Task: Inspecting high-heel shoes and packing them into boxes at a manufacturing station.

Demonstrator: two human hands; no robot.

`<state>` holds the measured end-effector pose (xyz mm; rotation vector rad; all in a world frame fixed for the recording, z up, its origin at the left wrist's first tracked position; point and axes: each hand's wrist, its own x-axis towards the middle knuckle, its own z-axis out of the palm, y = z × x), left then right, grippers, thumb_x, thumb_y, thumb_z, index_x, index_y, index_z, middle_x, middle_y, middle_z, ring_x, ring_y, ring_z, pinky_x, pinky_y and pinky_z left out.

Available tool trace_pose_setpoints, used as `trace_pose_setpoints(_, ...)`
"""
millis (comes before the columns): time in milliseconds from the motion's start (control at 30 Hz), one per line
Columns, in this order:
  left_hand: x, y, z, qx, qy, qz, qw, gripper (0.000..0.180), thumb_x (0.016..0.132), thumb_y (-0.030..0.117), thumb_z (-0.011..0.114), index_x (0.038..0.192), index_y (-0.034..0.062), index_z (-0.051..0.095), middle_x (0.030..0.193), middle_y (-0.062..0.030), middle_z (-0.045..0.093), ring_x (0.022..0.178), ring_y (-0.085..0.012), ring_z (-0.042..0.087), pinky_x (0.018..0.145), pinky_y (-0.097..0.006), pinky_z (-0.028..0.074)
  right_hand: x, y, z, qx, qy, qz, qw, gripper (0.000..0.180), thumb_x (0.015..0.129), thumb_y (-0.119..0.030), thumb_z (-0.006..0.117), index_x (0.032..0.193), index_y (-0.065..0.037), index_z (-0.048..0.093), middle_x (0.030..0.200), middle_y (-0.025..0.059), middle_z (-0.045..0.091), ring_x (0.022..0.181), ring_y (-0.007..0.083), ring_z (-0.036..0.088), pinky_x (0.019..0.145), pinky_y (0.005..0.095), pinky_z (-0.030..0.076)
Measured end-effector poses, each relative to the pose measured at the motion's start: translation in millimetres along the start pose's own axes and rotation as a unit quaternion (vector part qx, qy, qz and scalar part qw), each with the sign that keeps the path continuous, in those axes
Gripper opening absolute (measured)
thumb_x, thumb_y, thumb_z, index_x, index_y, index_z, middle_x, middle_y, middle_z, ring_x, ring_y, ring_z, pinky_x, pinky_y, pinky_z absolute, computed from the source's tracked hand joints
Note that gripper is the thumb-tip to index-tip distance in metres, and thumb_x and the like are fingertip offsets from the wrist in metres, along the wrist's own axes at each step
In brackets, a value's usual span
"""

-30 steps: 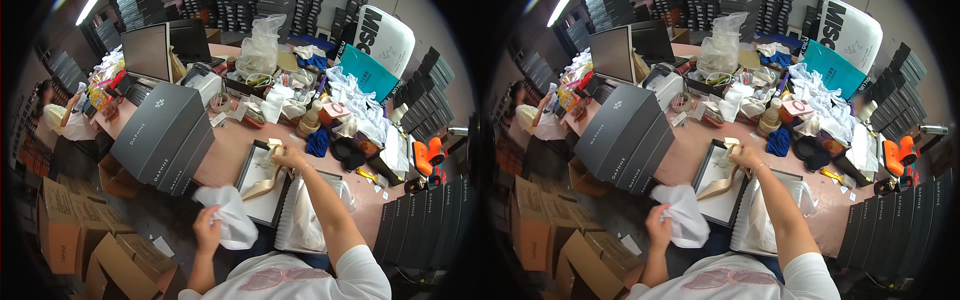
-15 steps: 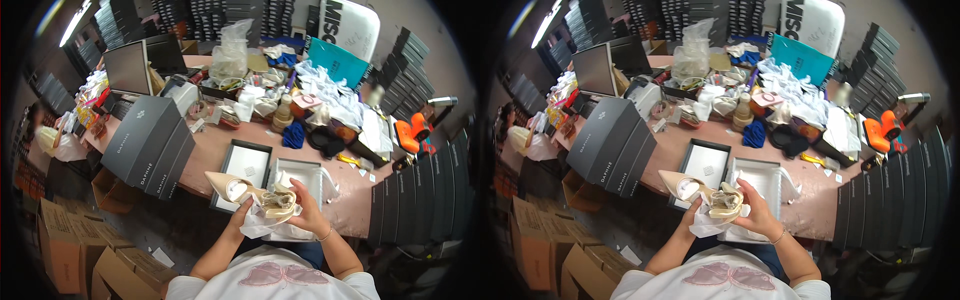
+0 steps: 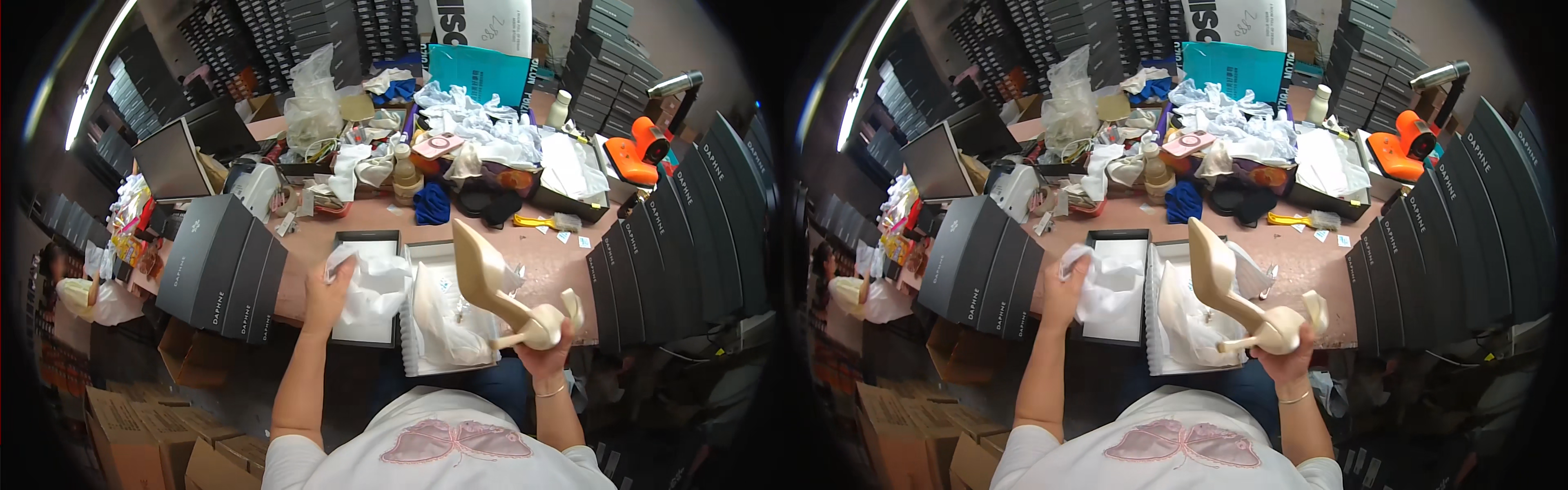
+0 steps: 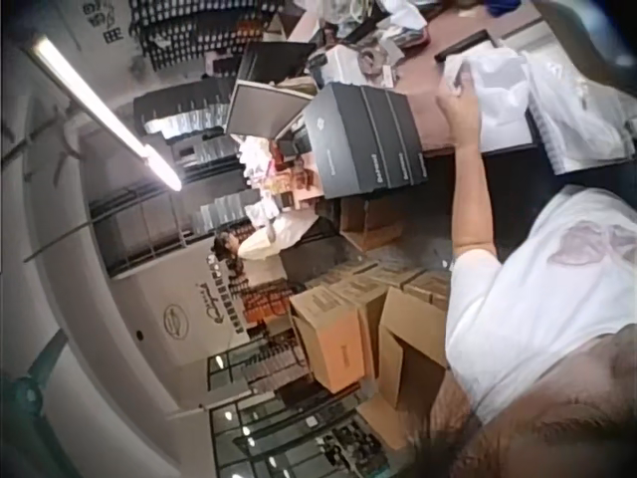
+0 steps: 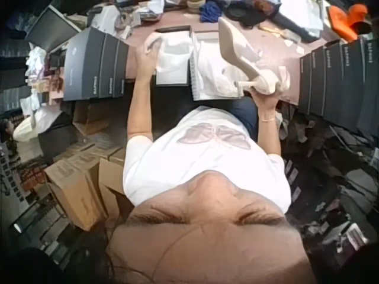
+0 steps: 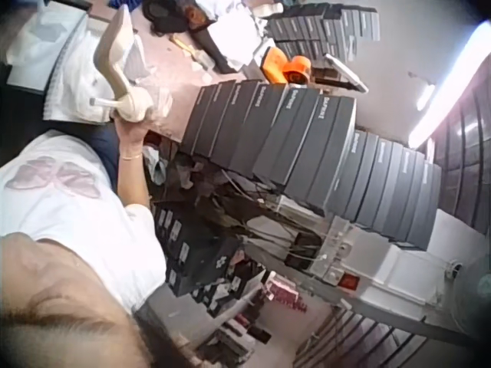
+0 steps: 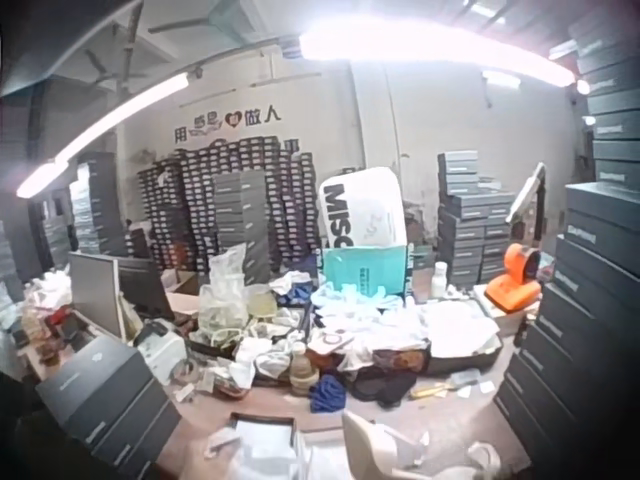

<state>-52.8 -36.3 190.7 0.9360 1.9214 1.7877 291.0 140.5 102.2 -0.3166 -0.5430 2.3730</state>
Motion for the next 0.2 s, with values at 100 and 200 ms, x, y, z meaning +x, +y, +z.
trace_pose_setpoints(100, 16.9, 11.5, 19.7, 0.263, -0.01, 0.152, 0.953, 0.027, 0.095, 0.019, 0.064, 0.109, -0.0027, 0.069, 0.084, -0.0166, 0.071, 0.074, -0.028, 0.068, 0.067, -0.036, 0.052, -21.7, -16.3, 9.4, -0.043, -0.066, 0.035, 0.996, 0.083, 0.083, -0.073, 0.054, 0.123, -0.001, 0.059, 0.105, 0.0232, 0.066, 0.087, 0.0409, 0.069, 0.06, 0.043, 0.059)
trace_pose_setpoints(200, 21.0, -0.8, 41.1, 0.243, -0.001, 0.128, 0.961, 0.027, 0.093, 0.022, 0.066, 0.113, 0.003, 0.07, 0.096, -0.0221, 0.069, 0.082, -0.033, 0.068, 0.074, -0.04, 0.051, -20.5, -29.5, 30.6, -0.186, -0.183, 0.042, 0.964, 0.09, 0.081, -0.075, 0.054, 0.129, 0.0, 0.057, 0.113, 0.0283, 0.065, 0.094, 0.0447, 0.069, 0.07, 0.047, 0.062)
